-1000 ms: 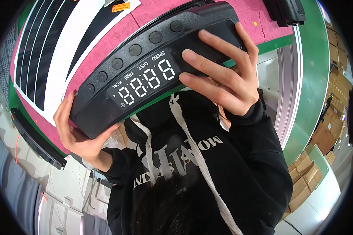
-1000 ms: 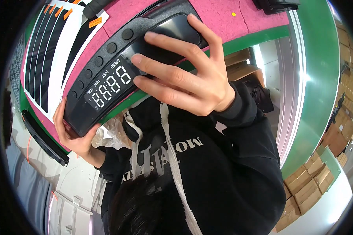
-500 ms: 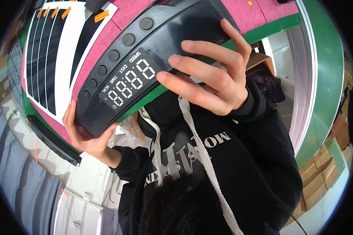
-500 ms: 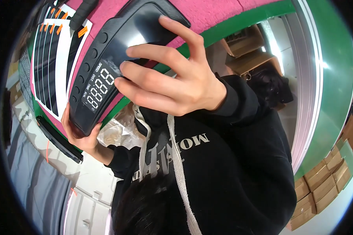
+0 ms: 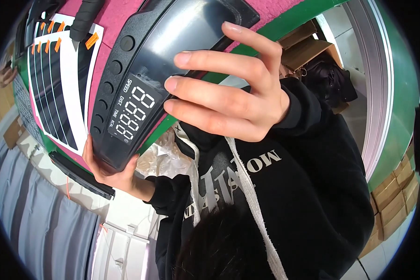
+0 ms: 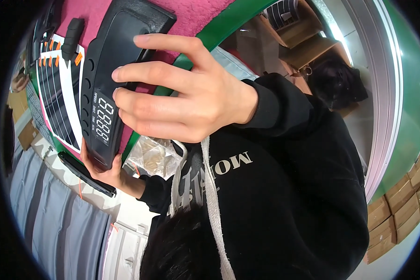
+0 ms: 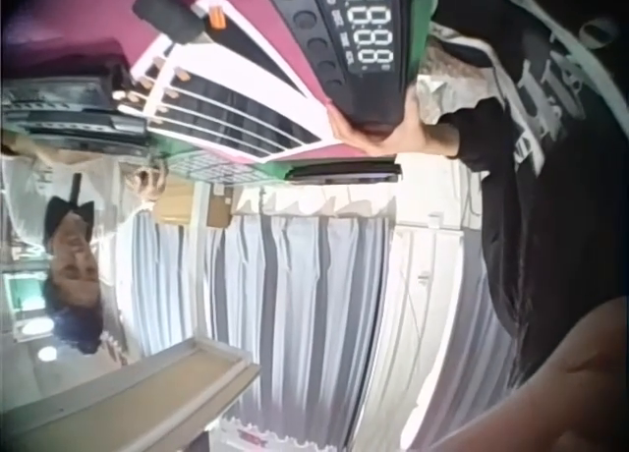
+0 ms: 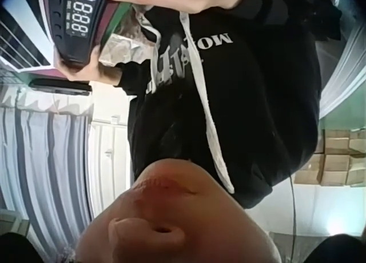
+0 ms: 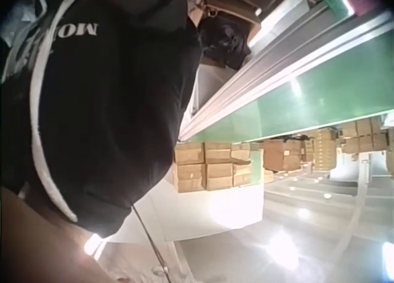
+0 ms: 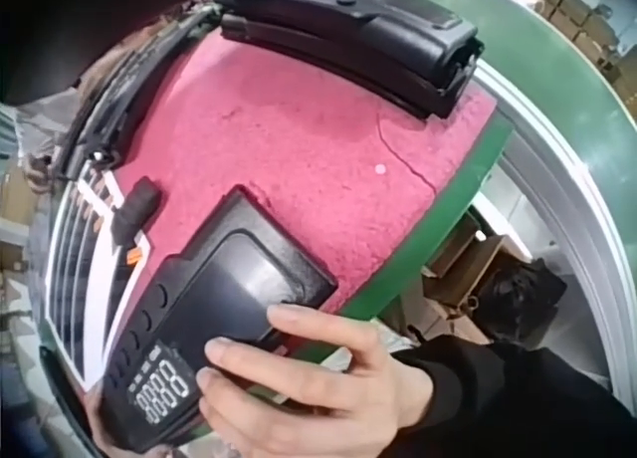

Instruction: Assembling and inspecting digital display units on a factory production line.

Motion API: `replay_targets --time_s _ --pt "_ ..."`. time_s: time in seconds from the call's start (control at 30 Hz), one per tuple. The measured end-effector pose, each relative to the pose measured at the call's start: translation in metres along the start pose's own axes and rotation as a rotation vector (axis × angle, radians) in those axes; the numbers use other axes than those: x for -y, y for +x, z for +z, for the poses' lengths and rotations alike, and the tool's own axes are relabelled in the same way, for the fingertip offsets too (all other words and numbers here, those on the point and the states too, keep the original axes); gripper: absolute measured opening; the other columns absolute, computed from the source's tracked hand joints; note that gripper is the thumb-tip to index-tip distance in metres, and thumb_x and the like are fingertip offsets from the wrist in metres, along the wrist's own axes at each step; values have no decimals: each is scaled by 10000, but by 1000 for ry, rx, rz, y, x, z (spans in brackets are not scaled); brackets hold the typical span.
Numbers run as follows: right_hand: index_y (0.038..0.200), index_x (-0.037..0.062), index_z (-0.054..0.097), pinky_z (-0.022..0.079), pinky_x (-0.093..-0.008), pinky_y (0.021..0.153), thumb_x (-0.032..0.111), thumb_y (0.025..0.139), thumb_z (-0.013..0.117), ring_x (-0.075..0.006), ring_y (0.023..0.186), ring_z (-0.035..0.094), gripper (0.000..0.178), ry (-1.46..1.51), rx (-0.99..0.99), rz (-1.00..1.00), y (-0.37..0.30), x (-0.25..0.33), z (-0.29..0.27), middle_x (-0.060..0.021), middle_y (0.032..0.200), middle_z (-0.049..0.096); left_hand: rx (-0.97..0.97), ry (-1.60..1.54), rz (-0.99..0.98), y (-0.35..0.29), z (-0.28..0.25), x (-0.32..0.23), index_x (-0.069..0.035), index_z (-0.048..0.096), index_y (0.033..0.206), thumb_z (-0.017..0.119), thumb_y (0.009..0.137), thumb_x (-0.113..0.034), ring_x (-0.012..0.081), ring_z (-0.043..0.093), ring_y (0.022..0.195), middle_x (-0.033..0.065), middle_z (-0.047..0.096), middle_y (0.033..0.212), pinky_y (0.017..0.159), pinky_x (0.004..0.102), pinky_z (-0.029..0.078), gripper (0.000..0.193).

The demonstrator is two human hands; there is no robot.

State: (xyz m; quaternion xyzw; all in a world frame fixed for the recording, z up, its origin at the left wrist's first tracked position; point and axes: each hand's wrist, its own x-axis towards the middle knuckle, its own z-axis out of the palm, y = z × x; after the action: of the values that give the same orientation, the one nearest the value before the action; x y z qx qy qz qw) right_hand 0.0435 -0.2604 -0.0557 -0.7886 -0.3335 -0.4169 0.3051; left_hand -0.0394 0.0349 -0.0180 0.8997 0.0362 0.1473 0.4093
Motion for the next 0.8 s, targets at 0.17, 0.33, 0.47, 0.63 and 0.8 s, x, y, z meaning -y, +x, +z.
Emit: replay_targets --time_s 0.17,0.33,0.47,0.63,0.8 --pt "955 205 727 449 -451 967 189 729 763 -181 1012 646 229 9 0 1 2 -1 0 81 1066 662 -12 -20 5 0 0 2 52 512 1325 948 485 -404 271 567 1158 157 553 1270 1027 389 415 1051" --pt "975 204 727 452 -413 958 187 731 771 -156 990 644 249 -80 24 -6 7 0 -1 83 1059 659 -27 -34 36 1 6 -1 66 530 1302 949 483 -326 275 573 1140 160 569 1241 1009 387 429 1000" --pt "1008 208 729 447 -390 958 197 722 782 -147 985 640 292 -92 141 -62 17 -6 -13 81 1064 656 47 -7 122 6 6 -3 54 523 1324 914 556 -145 227 571 1132 140 565 1269 989 328 441 884" --pt "1063 166 706 453 -374 943 220 726 792 -158 980 642 353 -14 299 -159 44 -23 -29 43 1081 657 -75 21 75 9 11 -17 30 621 1216 940 446 -227 264 593 1068 152 612 1161 951 372 463 872" --pt "1102 55 642 481 -358 894 248 724 822 -192 965 649 461 305 656 -96 116 -49 -10 -59 1053 669 -99 166 339 28 -9 -44 11 645 1185 925 467 -198 269 595 1058 147 628 1125 930 375 477 798"
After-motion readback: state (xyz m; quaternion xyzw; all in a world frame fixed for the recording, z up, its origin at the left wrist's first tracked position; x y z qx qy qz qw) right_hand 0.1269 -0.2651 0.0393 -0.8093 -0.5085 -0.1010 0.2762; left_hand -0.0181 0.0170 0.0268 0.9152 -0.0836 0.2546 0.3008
